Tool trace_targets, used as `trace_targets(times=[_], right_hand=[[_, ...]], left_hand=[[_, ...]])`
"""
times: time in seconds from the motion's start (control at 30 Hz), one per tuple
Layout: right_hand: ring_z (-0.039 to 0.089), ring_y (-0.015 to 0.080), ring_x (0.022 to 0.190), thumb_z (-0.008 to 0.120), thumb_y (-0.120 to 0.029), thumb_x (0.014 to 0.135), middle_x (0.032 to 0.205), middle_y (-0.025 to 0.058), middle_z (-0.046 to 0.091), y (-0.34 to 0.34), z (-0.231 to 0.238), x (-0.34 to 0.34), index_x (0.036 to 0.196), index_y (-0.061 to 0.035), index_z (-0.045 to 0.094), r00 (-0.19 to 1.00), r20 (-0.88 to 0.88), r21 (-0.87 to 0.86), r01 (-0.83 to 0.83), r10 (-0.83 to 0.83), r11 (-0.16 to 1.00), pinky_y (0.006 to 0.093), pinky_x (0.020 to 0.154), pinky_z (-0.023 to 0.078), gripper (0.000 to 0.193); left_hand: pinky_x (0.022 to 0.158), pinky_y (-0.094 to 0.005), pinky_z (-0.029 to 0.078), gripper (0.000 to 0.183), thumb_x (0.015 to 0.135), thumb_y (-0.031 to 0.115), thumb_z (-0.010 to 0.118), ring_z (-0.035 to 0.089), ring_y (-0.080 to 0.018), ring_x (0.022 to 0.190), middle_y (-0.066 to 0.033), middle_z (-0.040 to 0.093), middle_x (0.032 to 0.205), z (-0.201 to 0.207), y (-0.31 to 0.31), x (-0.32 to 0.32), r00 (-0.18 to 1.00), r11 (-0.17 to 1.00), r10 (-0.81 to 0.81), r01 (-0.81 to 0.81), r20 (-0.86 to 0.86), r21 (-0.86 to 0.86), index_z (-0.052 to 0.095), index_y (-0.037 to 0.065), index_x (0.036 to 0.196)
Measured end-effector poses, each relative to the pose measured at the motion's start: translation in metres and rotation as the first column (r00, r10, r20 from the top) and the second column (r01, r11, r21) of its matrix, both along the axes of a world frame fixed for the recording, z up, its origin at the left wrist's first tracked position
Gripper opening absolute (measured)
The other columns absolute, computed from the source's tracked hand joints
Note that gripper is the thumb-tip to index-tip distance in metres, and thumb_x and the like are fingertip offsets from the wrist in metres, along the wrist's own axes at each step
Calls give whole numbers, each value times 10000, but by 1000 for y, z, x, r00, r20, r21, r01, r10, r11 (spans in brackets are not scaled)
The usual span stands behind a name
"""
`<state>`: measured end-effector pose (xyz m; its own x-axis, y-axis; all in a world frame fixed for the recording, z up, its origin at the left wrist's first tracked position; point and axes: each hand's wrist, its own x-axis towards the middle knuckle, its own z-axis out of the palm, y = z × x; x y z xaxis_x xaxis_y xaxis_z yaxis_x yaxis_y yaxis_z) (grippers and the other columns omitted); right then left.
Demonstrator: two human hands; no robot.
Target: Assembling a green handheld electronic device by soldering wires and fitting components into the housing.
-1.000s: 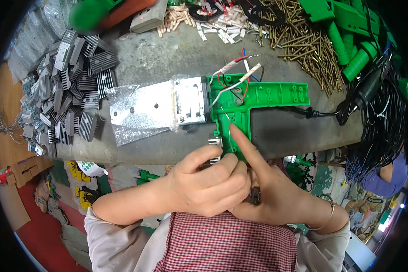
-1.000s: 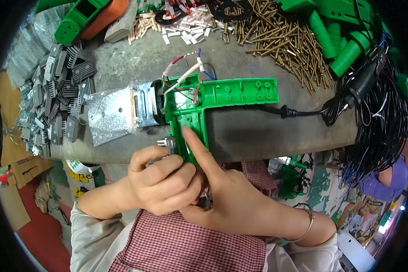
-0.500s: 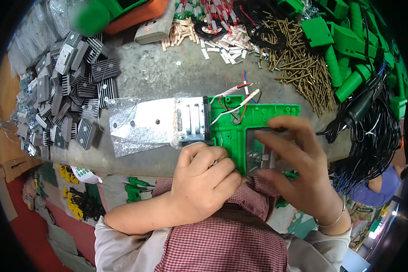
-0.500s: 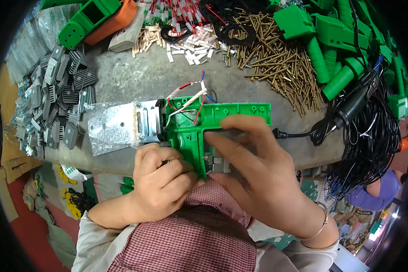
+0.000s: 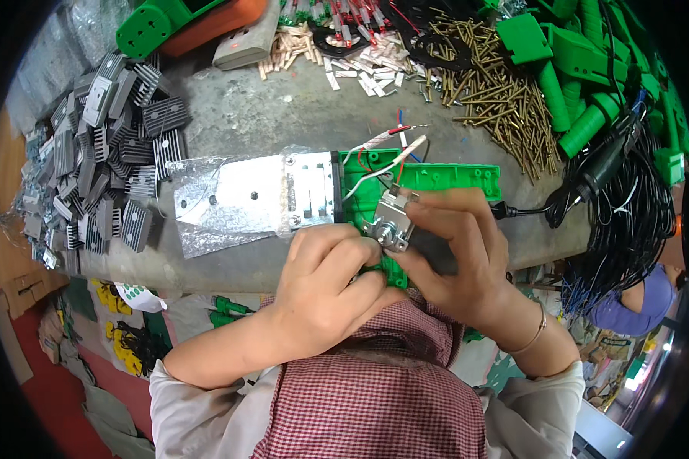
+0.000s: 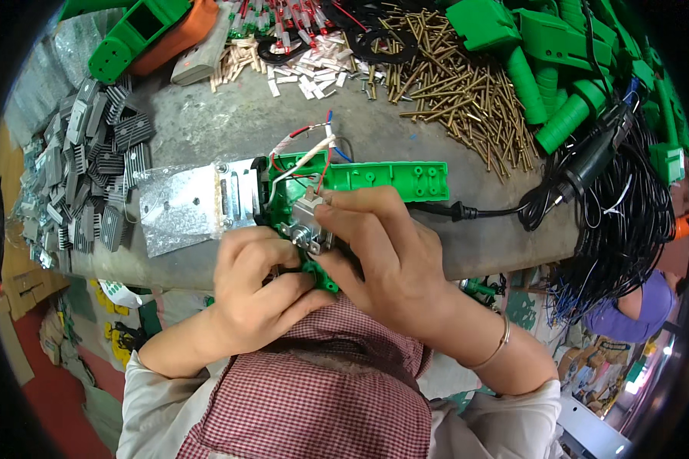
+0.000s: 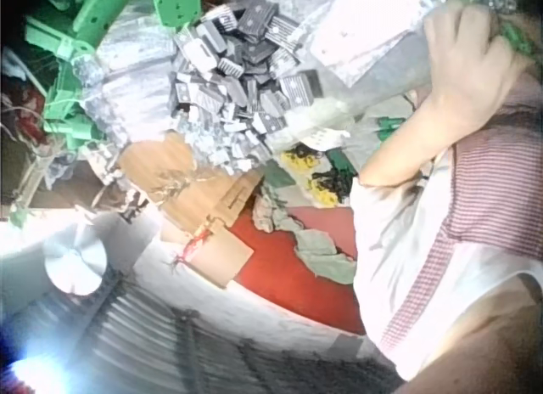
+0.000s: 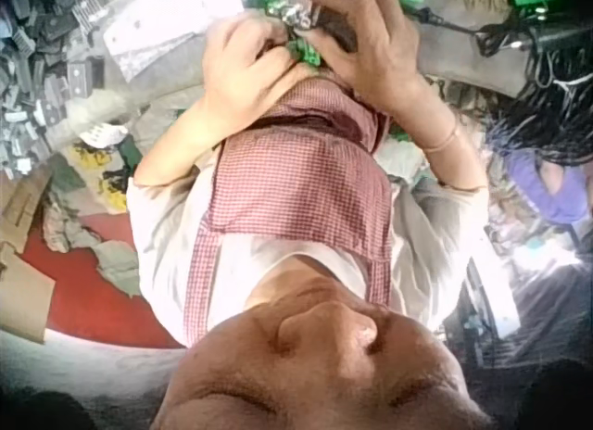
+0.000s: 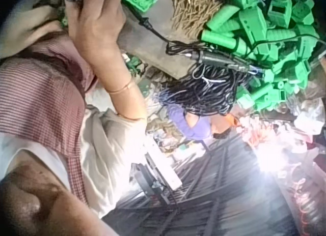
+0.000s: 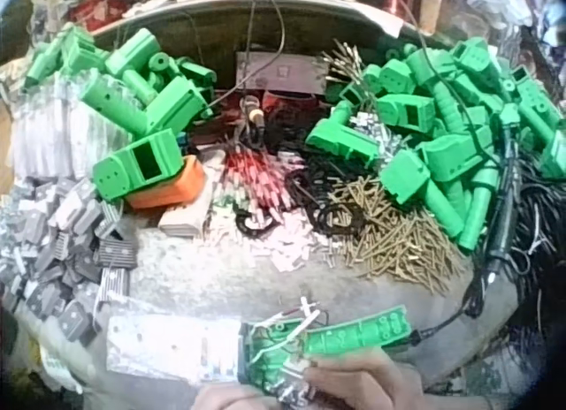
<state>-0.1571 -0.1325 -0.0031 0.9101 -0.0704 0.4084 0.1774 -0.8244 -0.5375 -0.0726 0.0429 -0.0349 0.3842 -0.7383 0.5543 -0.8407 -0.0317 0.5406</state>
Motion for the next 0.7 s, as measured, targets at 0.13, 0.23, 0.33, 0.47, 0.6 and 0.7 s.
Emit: trace_targets(times=[0.13,0.23,0.33,0.47,0.6,0.7], right_hand=[[668,314,1015,778,1,687,1100,149,651,8,-2,4,1065,-28,613,999,-3,181,53,-53,982,368,806,563,413],[652,325,1072,776,18,670,1094,149,661,9,-19,3,1068,-31,610,1000,22,386,4,-13,923,393,892,538,434],[621,344,1151,764,51,696,1160,174,645,0,-18,0,1106,-14,555,997,-37,327,-51,67,944,445,984,492,464],[600,354,1180,767,47,694,1167,162,648,-9,-12,2,1097,-23,559,987,-81,381,-96,136,920,460,999,477,459],[612,337,1123,774,-48,681,1084,107,648,-9,-4,4,1113,-50,620,984,-114,243,-109,140,964,423,947,504,458],[604,331,1114,766,-80,700,1102,96,636,-8,9,4,1141,-56,622,972,-190,123,-118,140,985,425,942,507,465]], left_hand=[[782,-403,459,567,634,378,861,580,-306,913,-103,582,997,-1,3,4,990,991,115,-110,84,-71,605,70,1035],[822,-415,470,702,665,463,837,592,-321,961,-154,613,1135,-1,4,6,983,991,132,-128,128,-38,555,64,1169],[844,-402,473,682,707,502,794,586,-315,967,-164,626,1222,3,6,6,979,990,133,-140,155,35,583,55,1176],[829,-379,478,615,739,503,766,573,-309,952,-140,654,1199,7,5,4,965,983,145,-167,217,83,619,45,1121],[810,-371,482,600,744,500,764,571,-305,938,-148,671,1168,6,8,2,964,981,143,-169,225,99,628,37,1100],[797,-368,484,596,748,495,765,576,-297,924,-161,677,1153,8,9,-1,960,973,173,-201,220,113,632,32,1098]])
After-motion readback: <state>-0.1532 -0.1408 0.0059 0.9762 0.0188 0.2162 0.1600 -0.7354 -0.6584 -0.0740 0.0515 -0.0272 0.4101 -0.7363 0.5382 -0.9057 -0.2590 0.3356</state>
